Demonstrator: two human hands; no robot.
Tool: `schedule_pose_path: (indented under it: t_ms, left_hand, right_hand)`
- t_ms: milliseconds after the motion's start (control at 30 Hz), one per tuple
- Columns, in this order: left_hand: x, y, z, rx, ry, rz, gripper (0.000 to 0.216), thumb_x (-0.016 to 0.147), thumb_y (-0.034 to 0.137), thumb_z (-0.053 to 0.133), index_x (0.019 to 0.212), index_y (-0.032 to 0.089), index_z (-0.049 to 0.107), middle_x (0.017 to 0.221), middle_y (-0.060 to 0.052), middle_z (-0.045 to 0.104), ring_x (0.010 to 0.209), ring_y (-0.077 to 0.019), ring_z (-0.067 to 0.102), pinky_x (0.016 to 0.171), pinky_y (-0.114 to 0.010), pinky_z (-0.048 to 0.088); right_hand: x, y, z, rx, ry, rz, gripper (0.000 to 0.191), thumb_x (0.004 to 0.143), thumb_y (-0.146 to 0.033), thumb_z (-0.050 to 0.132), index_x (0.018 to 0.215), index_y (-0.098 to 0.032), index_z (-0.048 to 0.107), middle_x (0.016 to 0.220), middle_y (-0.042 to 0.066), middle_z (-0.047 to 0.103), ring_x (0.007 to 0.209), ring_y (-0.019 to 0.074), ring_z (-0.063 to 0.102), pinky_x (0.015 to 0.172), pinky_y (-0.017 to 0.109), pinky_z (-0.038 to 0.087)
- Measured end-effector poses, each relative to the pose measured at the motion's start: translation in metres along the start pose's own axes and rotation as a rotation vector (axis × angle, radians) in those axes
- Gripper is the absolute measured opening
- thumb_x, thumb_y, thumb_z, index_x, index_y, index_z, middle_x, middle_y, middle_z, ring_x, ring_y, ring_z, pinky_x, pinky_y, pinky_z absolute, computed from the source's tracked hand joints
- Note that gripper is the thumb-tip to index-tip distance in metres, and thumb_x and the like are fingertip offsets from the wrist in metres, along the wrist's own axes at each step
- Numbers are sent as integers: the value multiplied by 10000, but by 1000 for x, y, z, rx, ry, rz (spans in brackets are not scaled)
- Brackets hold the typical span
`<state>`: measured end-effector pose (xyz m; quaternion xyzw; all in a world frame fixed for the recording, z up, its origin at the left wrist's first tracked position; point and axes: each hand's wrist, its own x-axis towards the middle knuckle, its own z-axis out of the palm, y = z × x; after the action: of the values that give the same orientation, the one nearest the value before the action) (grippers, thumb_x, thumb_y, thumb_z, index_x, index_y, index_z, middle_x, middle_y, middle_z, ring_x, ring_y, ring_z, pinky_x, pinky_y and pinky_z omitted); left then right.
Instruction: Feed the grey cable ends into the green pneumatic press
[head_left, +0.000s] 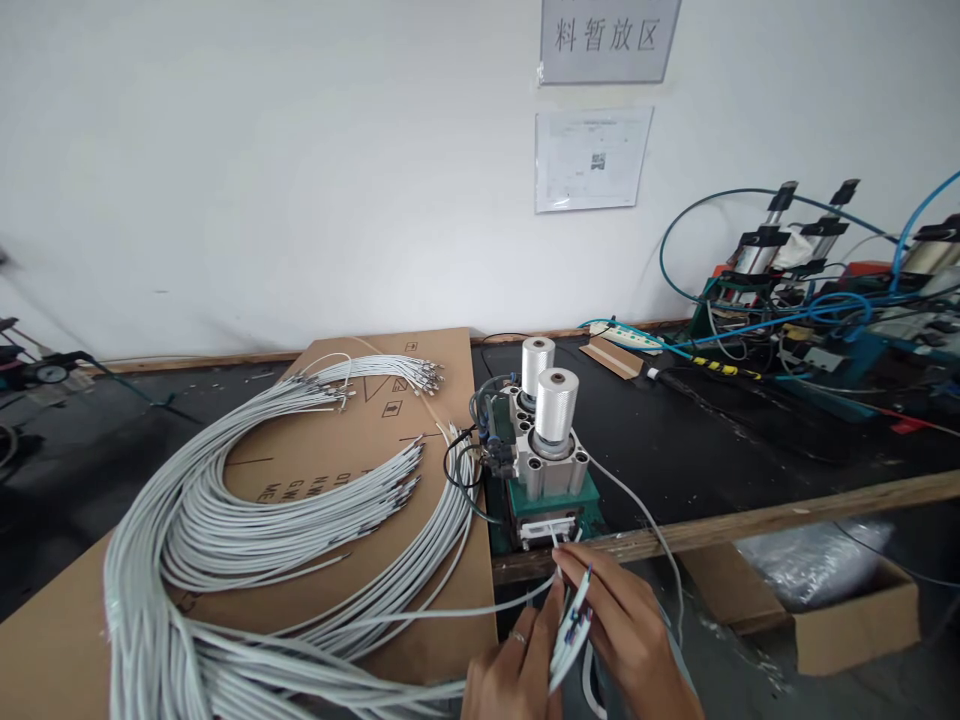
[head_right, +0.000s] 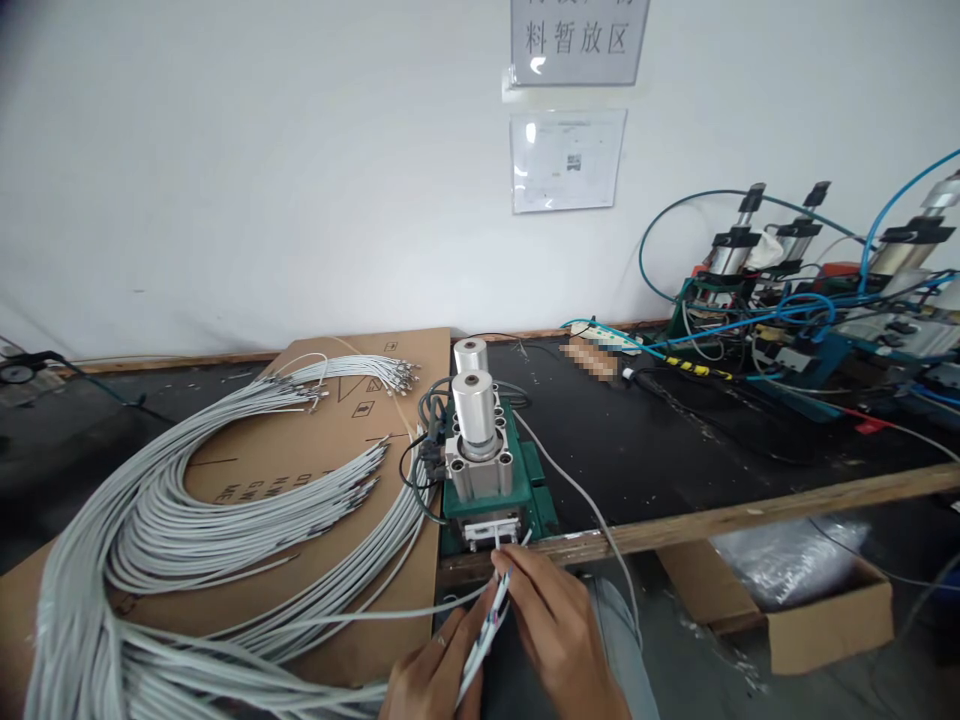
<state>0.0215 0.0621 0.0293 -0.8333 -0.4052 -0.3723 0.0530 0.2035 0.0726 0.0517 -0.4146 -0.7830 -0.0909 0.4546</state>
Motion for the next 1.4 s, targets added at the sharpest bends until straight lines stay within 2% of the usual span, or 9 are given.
schedule_pose_path:
  t_ms: [100, 200, 400, 567, 733, 833, 1067, 1300, 1400]
  left_hand:
    - [4, 0, -1, -43, 1, 0, 450, 1032, 171, 241, 1387, 161, 518, 1070, -101, 799, 798, -185, 804, 611, -220, 639]
    - [7, 1, -4, -85, -17, -10, 452, 1047, 205, 230, 1402, 162, 506, 1081, -114, 794, 823, -187, 804, 616, -209, 632]
    - [11, 2, -9, -159, -34, -36, 453, 1035, 171, 265, 1432, 177, 483, 1084, -118, 784, 849, -179, 800, 670, -207, 628]
    - [12, 2, -10, -125, -29, -19, 446, 1026, 163, 263, 1413, 169, 485, 1030, -113, 791, 789, -191, 803, 613, -222, 628]
    - [8, 2, -7, -123, -1, -26, 451, 1037, 158, 243, 1395, 174, 516, 1084, -114, 789, 821, -173, 802, 655, -194, 624]
    - [8, 1, -7, -167, -33, -27, 453, 1042, 184, 235, 1414, 171, 494, 1058, -120, 787, 788, -171, 801, 635, -194, 620]
    - [9, 1, -10, -172, -56, -25, 481, 988, 99, 297, 1433, 171, 464, 1104, -126, 783, 851, -183, 799, 658, -205, 625]
    - [10, 3, -11, -189, -34, -30, 440, 1017, 149, 291, 1411, 163, 486, 1084, -115, 782, 872, -170, 794, 687, -189, 618]
    - [11, 3, -12, -162, -46, -25, 445, 994, 120, 314, 1394, 159, 505, 1066, -108, 787, 853, -171, 797, 672, -190, 620]
  right_hand:
    - [1, 1, 1, 6, 6, -3, 388, 974, -35, 450, 1300, -143, 629, 1178, 139, 742, 1099, 212, 709, 935, 301, 582]
    - [2, 1, 1, 11, 5, 2, 372, 980, -53, 455, 1294, -142, 634, 1175, 145, 743, 1091, 222, 716, 926, 314, 594]
    - [4, 2, -2, -13, 26, -11, 378, 971, -37, 465, 1282, -149, 647, 1146, 140, 756, 1059, 226, 733, 895, 322, 613]
    - [9, 1, -4, -17, 15, -33, 367, 980, -37, 445, 1257, -148, 659, 1144, 131, 759, 1052, 213, 735, 893, 300, 610]
    - [11, 0, -5, -6, 21, -40, 366, 976, -37, 442, 1242, -139, 672, 1134, 138, 760, 1051, 209, 736, 908, 290, 604]
    - [12, 0, -5, 1, 27, -29, 365, 969, -27, 456, 1232, -144, 681, 1128, 129, 763, 1046, 198, 737, 902, 269, 603]
    - [12, 2, -4, -1, 24, -42, 361, 980, -38, 447, 1245, -146, 667, 1117, 133, 765, 1037, 189, 738, 909, 270, 599]
    - [7, 4, -3, 32, -17, -11, 412, 954, -12, 452, 1286, -158, 649, 1157, 127, 755, 1073, 200, 730, 937, 294, 598]
    - [8, 3, -4, 25, -16, -10, 413, 964, -32, 449, 1299, -172, 647, 1154, 121, 759, 1063, 200, 735, 919, 289, 605]
